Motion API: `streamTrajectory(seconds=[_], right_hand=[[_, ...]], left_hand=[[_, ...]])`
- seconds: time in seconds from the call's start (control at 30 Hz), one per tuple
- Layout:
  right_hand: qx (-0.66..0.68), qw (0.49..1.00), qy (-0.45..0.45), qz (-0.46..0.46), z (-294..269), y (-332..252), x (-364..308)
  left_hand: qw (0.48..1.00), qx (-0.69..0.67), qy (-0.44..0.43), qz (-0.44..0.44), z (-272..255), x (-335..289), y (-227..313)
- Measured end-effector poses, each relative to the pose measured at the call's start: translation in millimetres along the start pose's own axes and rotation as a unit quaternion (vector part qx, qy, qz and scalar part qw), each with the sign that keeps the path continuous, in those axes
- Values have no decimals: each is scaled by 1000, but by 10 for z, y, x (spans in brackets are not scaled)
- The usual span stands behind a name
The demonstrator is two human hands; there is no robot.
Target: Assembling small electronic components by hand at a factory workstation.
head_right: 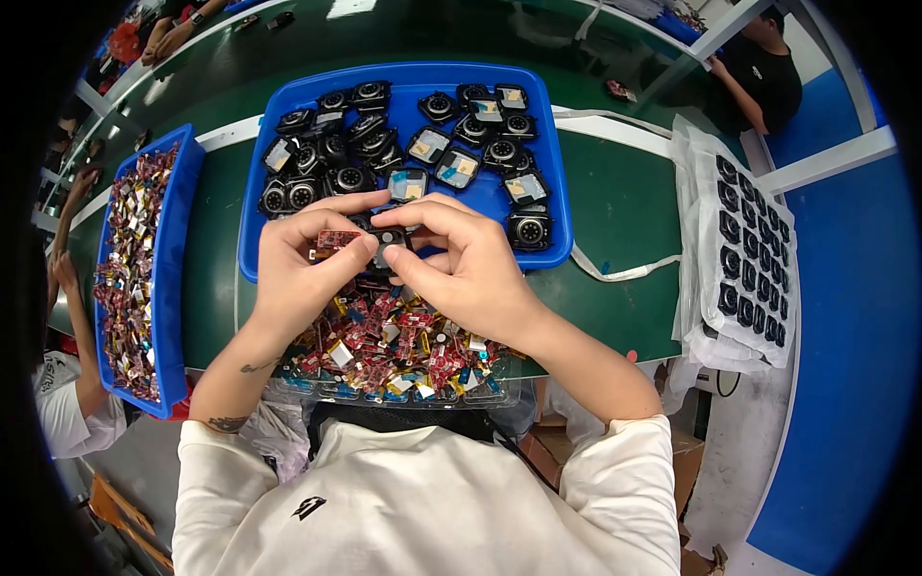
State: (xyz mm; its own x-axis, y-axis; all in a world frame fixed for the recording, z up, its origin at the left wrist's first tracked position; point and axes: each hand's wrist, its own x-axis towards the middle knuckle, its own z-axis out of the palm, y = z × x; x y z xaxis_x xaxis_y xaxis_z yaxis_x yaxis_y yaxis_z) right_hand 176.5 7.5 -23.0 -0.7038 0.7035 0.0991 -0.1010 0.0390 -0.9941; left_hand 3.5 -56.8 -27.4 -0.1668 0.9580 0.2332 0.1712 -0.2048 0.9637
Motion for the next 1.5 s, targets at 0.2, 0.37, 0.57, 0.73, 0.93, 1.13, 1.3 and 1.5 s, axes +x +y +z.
streamTrajectory(seconds=[0.2, 0.37, 0.57, 0.73, 0.93, 1.13, 1.3, 1.5], right_hand=[[-20, 1000, -6, -17, -3, 6, 5], [-25, 999, 7, -26, 24, 4, 4], [-25, 998, 40, -47, 38, 25, 10], [0, 995, 86, -52, 4, -3, 17], [5, 989, 116, -91, -55, -20, 34], [-14, 991, 102, -87, -77, 28, 25], [-14, 986, 123, -116, -40, 69, 14], [-14, 989, 111, -97, -33, 31, 25]], left_hand=[[1000, 23, 19, 3, 10, -16, 7], [999, 32, 32, 18, 25, -25, -1], [999, 39, 19, 23, 33, -48, 26], [999, -24, 21, 5, 59, -38, 53], [997, 20, 23, 64, 13, -20, 52], [997, 5, -71, 8, 23, -57, 66], [996, -18, -86, 15, 49, -61, -10], [998, -16, -64, 13, 53, -62, -52]])
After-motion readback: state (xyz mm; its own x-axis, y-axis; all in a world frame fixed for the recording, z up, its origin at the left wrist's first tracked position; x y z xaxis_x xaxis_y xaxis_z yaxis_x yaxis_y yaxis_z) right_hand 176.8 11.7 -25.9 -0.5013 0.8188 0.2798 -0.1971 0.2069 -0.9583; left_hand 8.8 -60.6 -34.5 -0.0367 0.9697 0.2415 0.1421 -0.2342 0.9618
